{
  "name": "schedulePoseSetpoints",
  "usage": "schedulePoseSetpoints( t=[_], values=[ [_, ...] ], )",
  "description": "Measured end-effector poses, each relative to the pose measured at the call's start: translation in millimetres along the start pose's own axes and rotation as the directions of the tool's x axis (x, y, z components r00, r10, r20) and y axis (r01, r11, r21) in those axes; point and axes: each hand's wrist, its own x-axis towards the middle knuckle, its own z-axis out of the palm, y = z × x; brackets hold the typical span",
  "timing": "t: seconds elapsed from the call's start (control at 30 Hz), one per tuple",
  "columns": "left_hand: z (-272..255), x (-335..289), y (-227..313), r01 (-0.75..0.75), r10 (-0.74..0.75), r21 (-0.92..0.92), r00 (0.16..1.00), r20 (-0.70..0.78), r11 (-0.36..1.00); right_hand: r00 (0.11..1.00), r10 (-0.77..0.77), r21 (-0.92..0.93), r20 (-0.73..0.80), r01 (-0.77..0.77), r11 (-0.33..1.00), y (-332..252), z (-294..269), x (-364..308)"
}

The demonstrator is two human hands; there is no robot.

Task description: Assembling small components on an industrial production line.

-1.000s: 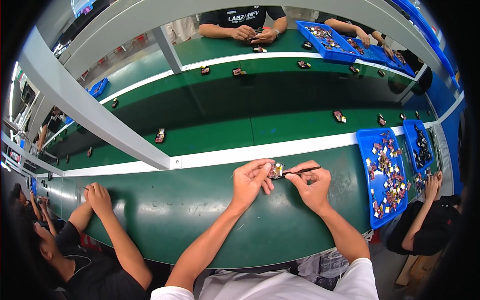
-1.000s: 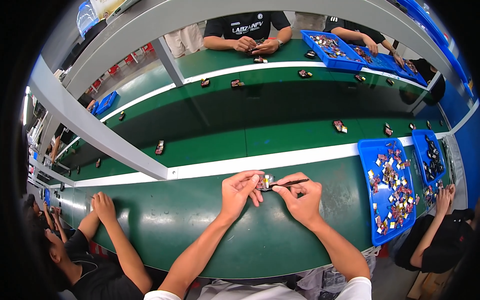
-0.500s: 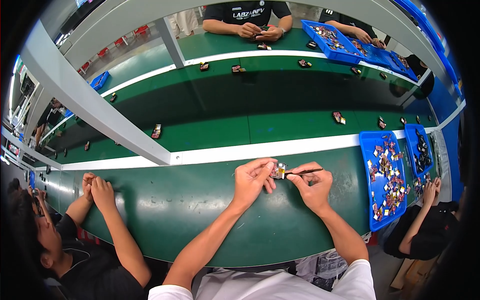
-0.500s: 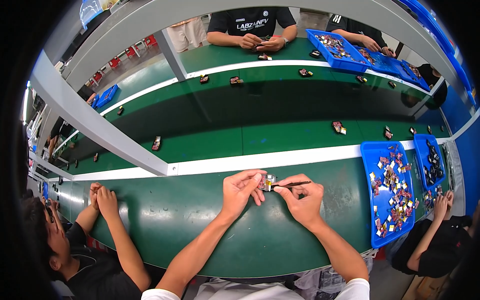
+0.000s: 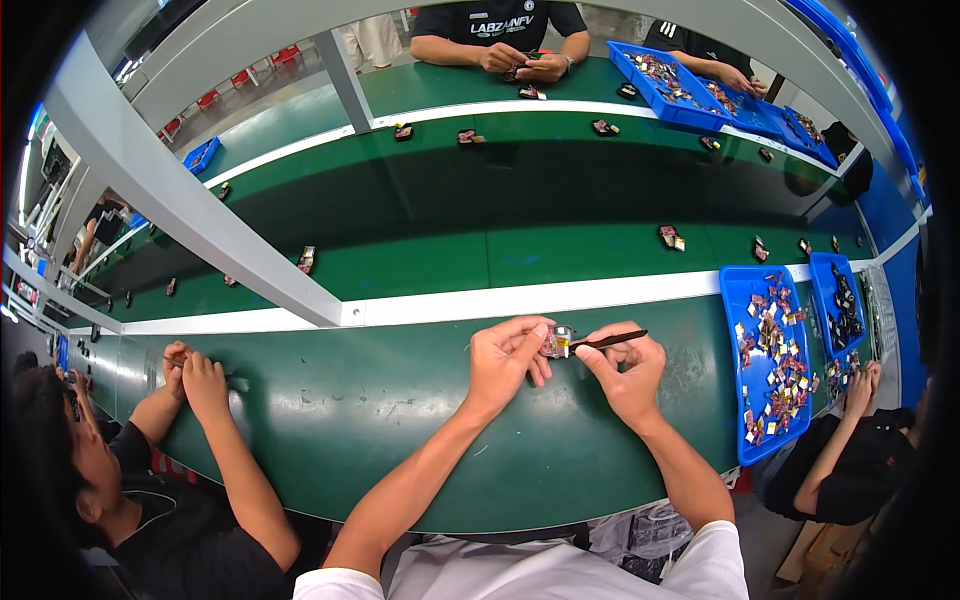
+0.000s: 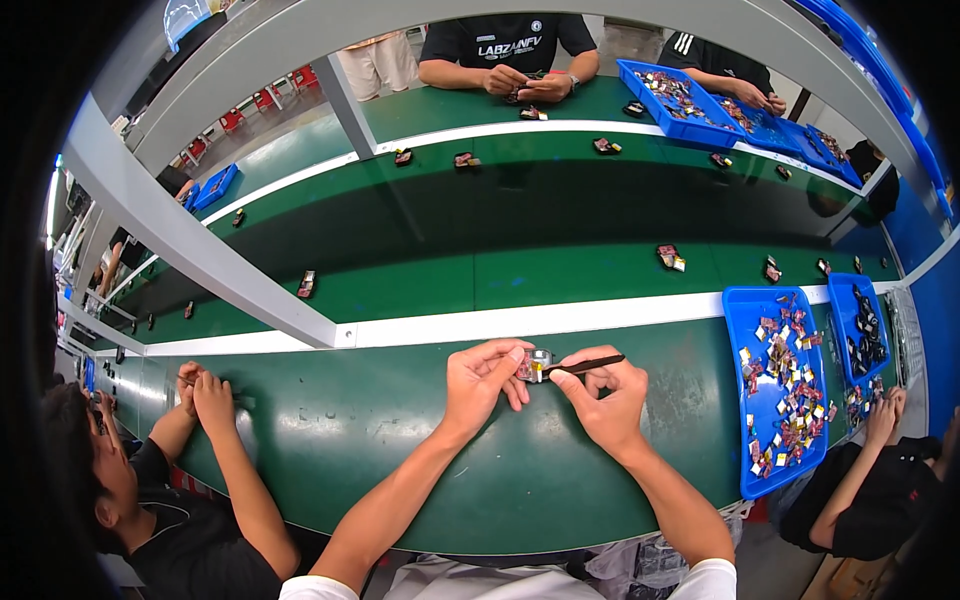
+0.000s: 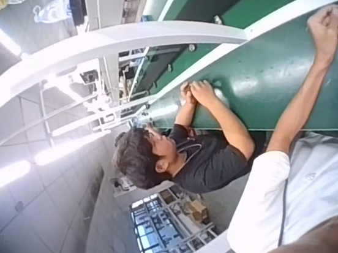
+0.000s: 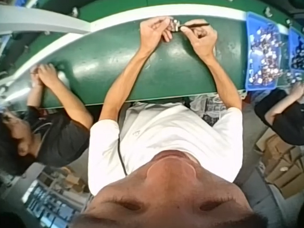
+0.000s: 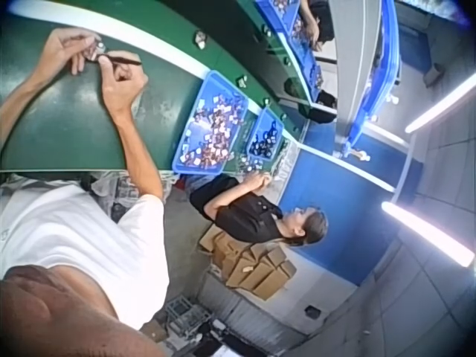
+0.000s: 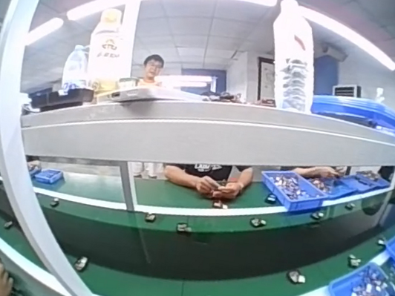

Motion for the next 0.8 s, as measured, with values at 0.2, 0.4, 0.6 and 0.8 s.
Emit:
schedulePoseSetpoints(
  t=[0.2,0.4,0.6,0.8],
  values=[
    [-1.8,0.3,-1.6,-0.012,0.012,-0.009,1.000,-0.017,1.000,0.998,-0.068,-0.071,0.001,0.068,0.995,-3.4,-1.7,0.5],
    [1.5,-1.2,-0.5,-0.005,0.005,-0.008,0.999,-0.037,1.000,0.971,-0.236,-0.236,0.045,0.240,0.942,-5.2,-1.3,-1.3],
    [2.2,-3.0,-1.6,0.009,-0.008,0.005,0.998,-0.057,1.000,0.943,-0.324,-0.264,0.073,0.332,0.906,-6.3,1.2,-0.4],
    [1.9,-0.6,-1.7,0.007,-0.005,0.028,0.999,-0.051,1.000,0.922,-0.375,-0.289,0.097,0.387,0.876,-7.4,1.5,1.6]
  ],
)
